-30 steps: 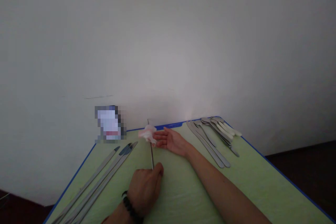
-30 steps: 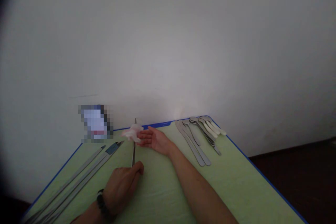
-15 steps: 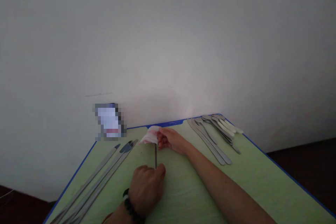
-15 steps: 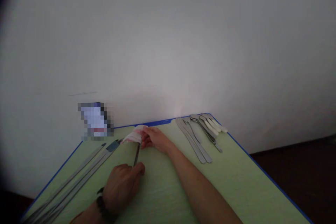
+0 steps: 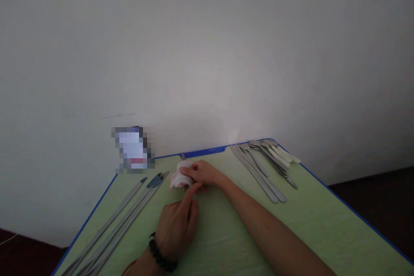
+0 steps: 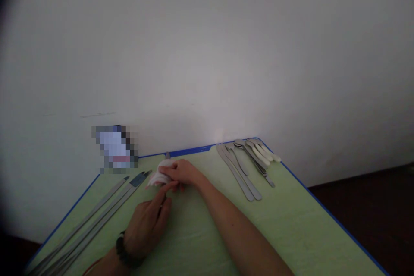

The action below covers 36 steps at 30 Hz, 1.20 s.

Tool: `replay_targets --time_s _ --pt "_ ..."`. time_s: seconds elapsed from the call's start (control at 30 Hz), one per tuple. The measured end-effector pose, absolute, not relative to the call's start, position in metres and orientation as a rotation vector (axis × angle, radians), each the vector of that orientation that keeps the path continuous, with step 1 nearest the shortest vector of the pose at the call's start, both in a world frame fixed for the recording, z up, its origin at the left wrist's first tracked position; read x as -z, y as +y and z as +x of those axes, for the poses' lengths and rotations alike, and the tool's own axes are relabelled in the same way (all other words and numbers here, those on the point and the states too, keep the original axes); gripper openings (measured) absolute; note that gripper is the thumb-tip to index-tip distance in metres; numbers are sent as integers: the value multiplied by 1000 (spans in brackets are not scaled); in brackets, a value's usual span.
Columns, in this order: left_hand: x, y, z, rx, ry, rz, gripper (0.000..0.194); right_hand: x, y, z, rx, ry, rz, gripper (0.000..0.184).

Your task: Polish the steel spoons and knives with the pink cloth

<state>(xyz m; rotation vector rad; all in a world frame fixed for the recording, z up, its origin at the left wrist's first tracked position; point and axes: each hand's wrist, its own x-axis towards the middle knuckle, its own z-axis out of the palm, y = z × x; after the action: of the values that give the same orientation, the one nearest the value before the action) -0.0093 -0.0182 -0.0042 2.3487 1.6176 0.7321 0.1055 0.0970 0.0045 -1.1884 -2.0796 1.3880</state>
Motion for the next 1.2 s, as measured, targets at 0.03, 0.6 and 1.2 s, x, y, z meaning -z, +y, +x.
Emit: replay_targets --time_s 0.03,0.6,1.2 --pt "4 -18 -9 -749 1630 2298 33 -4 97 106 -1439 -2060 -1152 49" --pt "0 -13 -9 -841 1540 1984 21 4 95 104 -1085 -2081 -1088 42" --pt "-5 -19 0 -594 1605 2172 38 4 90 97 -1096 -1783 -1168 34"
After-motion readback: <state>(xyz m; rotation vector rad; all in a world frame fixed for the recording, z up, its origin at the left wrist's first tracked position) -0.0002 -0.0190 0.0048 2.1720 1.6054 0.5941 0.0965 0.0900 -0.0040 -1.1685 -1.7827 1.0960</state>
